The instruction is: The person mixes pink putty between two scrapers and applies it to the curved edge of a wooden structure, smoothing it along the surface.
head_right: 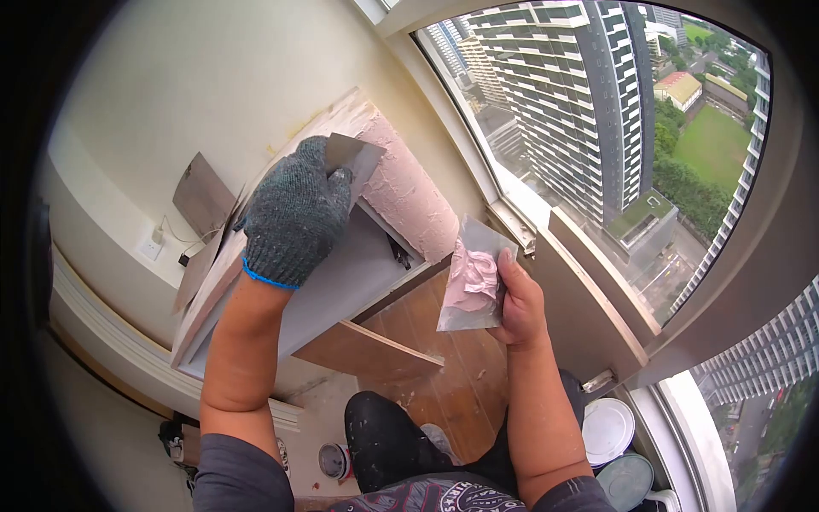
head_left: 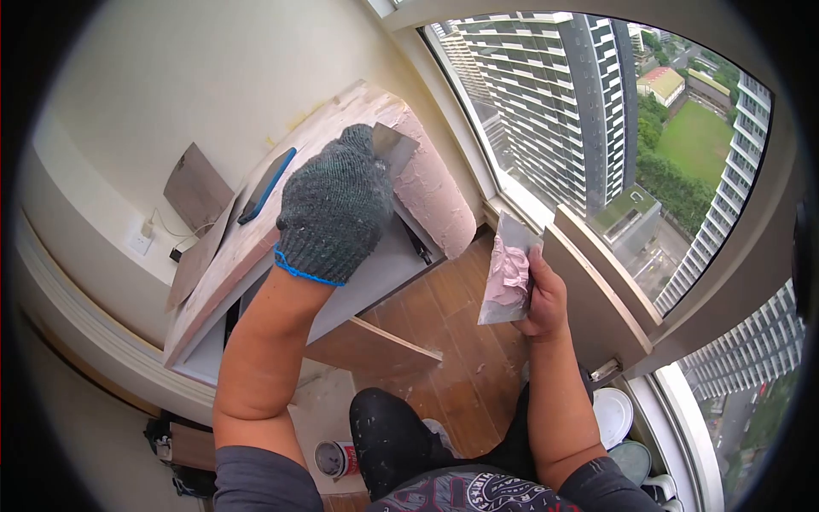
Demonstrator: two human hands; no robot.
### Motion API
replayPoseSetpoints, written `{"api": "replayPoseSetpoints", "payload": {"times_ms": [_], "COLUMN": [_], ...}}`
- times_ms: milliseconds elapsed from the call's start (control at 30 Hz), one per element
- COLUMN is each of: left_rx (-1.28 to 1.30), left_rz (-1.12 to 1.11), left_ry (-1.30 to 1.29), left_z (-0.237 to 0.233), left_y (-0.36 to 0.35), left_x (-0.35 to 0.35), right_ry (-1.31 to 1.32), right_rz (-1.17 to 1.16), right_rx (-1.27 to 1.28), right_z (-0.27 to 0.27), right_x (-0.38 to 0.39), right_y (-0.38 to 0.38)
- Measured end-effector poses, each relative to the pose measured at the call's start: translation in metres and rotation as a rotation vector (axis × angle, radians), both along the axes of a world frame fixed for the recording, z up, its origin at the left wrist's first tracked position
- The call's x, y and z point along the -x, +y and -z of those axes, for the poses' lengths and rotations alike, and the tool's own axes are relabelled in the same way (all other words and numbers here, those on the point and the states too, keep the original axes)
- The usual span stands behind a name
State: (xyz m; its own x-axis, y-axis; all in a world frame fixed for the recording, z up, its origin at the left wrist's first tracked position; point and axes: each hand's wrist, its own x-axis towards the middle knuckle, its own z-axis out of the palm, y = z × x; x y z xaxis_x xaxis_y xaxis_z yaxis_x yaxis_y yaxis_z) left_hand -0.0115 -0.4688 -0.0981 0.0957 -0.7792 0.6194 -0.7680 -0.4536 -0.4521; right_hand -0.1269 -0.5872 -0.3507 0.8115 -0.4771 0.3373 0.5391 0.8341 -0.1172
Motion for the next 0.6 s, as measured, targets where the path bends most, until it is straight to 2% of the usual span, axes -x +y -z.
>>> {"api": "replayPoseSetpoints", "payload": {"times_ms": [100, 200, 233, 300, 400, 500, 600], "left_rx": [0.051, 0.216, 0.246, 0.306, 0.297, 0.349, 0.304], "left_rz": [0.015, 0.078, 0.136, 0.245, 0.2, 0.056, 0.071], "left_ry": [-0.058, 0.194, 0.348, 0.663, 1.029, 1.201, 1.065], "left_z": [-0.019, -0.025, -0.02, -0.003, 0.037, 0.073, 0.108], "left_y": [-0.001, 0.006, 0.012, 0.028, 0.05, 0.066, 0.071], "left_x": [0.006, 0.029, 0.032, 0.034, 0.035, 0.05, 0.062], "right_ry": [0.027, 0.062, 0.079, 0.136, 0.242, 0.37, 0.474], "right_rz": [0.008, 0.031, 0.043, 0.103, 0.213, 0.295, 0.388], "right_rx": [-0.004, 0.008, 0.022, 0.094, 0.253, 0.416, 0.59], "right_z": [-0.004, -0.008, -0.008, -0.009, -0.011, -0.006, -0.005], "right_x": [0.002, 0.003, 0.003, 0.006, 0.009, 0.015, 0.019], "right_y": [0.001, 0.0, -0.001, -0.004, -0.009, -0.019, -0.025]}}
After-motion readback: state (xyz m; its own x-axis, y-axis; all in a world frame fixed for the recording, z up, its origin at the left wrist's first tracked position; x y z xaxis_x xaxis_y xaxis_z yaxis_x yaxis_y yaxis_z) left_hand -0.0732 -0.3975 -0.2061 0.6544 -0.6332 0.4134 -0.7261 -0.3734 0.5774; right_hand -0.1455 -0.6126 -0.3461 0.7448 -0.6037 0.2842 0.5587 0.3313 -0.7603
